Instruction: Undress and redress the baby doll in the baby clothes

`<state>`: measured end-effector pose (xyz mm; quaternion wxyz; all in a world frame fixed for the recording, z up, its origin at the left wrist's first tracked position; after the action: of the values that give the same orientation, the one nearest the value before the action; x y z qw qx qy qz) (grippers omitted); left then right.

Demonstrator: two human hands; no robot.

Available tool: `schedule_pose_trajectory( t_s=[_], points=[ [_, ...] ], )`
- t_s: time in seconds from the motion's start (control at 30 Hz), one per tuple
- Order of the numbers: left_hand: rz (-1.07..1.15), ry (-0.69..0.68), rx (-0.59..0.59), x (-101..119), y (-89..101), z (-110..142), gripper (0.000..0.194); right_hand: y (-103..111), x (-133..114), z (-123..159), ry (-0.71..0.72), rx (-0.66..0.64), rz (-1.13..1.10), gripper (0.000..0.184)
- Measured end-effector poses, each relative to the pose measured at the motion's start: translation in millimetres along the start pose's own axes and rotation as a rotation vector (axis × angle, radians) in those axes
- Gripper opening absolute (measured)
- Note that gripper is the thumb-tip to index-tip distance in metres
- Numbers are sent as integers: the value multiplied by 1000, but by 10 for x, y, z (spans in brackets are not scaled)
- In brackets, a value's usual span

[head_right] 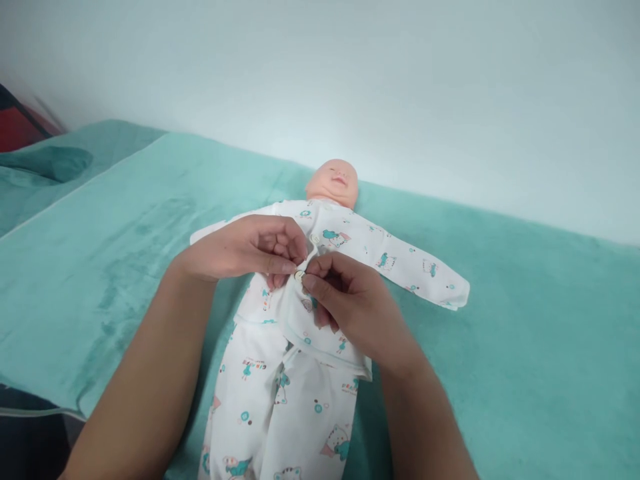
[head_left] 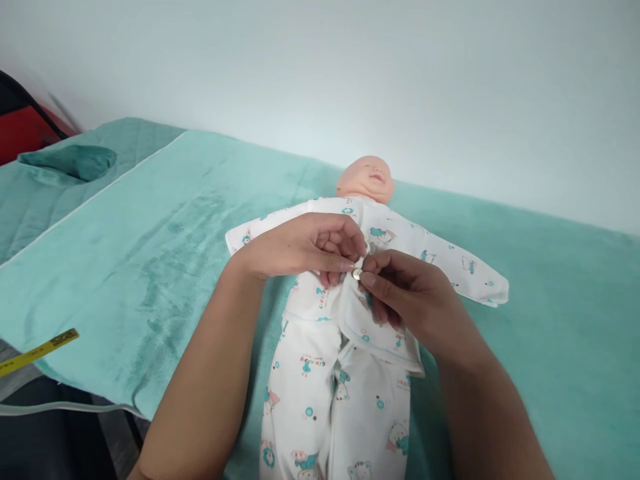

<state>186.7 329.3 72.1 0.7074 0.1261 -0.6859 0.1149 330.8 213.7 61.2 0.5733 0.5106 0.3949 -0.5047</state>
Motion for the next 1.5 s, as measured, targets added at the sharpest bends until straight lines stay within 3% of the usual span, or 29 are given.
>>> schedule_pose_trajectory(
  t_s=[1.1, 1.5],
  points=[
    [-21, 5, 8, 32, -7, 7, 14, 9, -30, -1, -44, 23, 10, 19],
    [-189, 67, -15, 61, -12, 13, 17, 11, -6, 2, -20, 19, 6, 25]
  ],
)
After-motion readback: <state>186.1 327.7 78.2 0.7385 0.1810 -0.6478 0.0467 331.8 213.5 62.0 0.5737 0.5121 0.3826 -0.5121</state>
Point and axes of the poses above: each hand's wrist, its own z-axis away from the middle knuckle, its own y-axis out of the back of the hand, x = y × z, the point moved 3 cm from there along -z, towards the middle knuckle, and after that the axes turned 1 degree about -x, right-handed, at the moved point
